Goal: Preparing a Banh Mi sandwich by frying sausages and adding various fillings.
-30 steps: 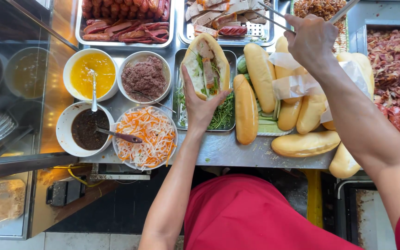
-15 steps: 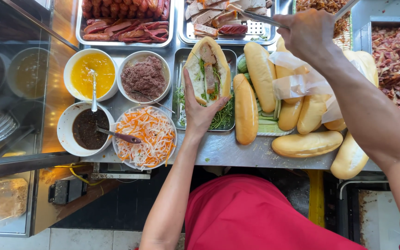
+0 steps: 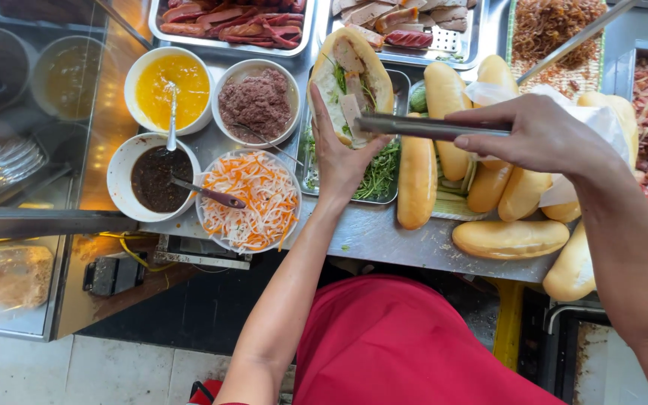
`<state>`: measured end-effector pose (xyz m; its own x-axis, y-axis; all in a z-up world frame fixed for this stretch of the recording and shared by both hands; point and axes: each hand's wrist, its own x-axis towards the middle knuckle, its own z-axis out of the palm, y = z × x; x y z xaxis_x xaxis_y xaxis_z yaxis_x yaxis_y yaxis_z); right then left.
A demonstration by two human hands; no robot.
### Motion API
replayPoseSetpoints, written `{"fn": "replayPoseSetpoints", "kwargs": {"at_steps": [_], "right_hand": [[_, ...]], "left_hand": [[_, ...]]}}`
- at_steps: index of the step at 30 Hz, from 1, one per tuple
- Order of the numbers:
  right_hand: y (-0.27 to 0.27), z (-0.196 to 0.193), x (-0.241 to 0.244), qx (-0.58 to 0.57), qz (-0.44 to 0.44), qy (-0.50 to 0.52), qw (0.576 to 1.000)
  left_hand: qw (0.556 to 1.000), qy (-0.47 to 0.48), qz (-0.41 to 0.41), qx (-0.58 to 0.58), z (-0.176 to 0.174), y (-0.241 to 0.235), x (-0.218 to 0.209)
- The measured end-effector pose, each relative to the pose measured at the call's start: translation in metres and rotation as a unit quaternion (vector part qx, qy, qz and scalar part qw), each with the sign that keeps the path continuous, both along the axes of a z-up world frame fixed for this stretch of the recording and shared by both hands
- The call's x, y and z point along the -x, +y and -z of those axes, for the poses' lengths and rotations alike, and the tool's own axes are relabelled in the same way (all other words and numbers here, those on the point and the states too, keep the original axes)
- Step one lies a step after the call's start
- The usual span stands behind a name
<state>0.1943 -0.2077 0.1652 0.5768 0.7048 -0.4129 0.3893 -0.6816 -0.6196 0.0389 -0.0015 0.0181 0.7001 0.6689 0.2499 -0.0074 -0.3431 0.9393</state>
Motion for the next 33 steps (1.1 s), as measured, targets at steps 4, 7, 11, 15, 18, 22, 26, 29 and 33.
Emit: {"fn": "replayPoseSetpoints", "kwargs": {"at_steps": [4,7,11,15,18,22,26,29,33], "right_hand": [[0.022,-0.009,-0.002,-0.073,0.019,-0.062,0.995],[0.074,0.029,-0.014,-0.150,-0.046,-0.277,0.948],[0.161,0.084,-0.004,-0.165,-0.079,-0.367,0.912],[0.213,0.110,-0.003,-0.067,-0.067,-0.379,0.920],[0.216,0.109,-0.003,-0.052,-0.065,-0.391,0.917],[0.175,0.078,0.002,-0.140,-0.014,-0.262,0.955],[0.120,0.004,0.041,-0.173,0.107,-0.028,0.979],[0.083,-0.019,0.072,-0.219,0.166,0.060,0.960],[0.040,-0.009,0.097,-0.123,0.241,0.061,0.961]], "left_hand": [[0.998,-0.016,-0.048,-0.028,-0.023,0.013,0.020],[0.997,-0.018,-0.079,-0.004,-0.052,0.019,0.046],[0.993,-0.002,-0.115,0.001,-0.064,0.044,0.082],[0.992,-0.001,-0.129,0.006,-0.061,0.069,0.105],[0.993,0.000,-0.121,0.014,-0.062,0.078,0.109],[0.994,0.011,-0.105,0.014,-0.060,0.081,0.100],[0.995,-0.005,-0.077,0.068,-0.065,0.070,0.080],[0.999,-0.003,-0.043,0.026,-0.058,0.056,0.064],[0.999,0.000,0.042,-0.001,-0.062,0.021,0.050]]}}
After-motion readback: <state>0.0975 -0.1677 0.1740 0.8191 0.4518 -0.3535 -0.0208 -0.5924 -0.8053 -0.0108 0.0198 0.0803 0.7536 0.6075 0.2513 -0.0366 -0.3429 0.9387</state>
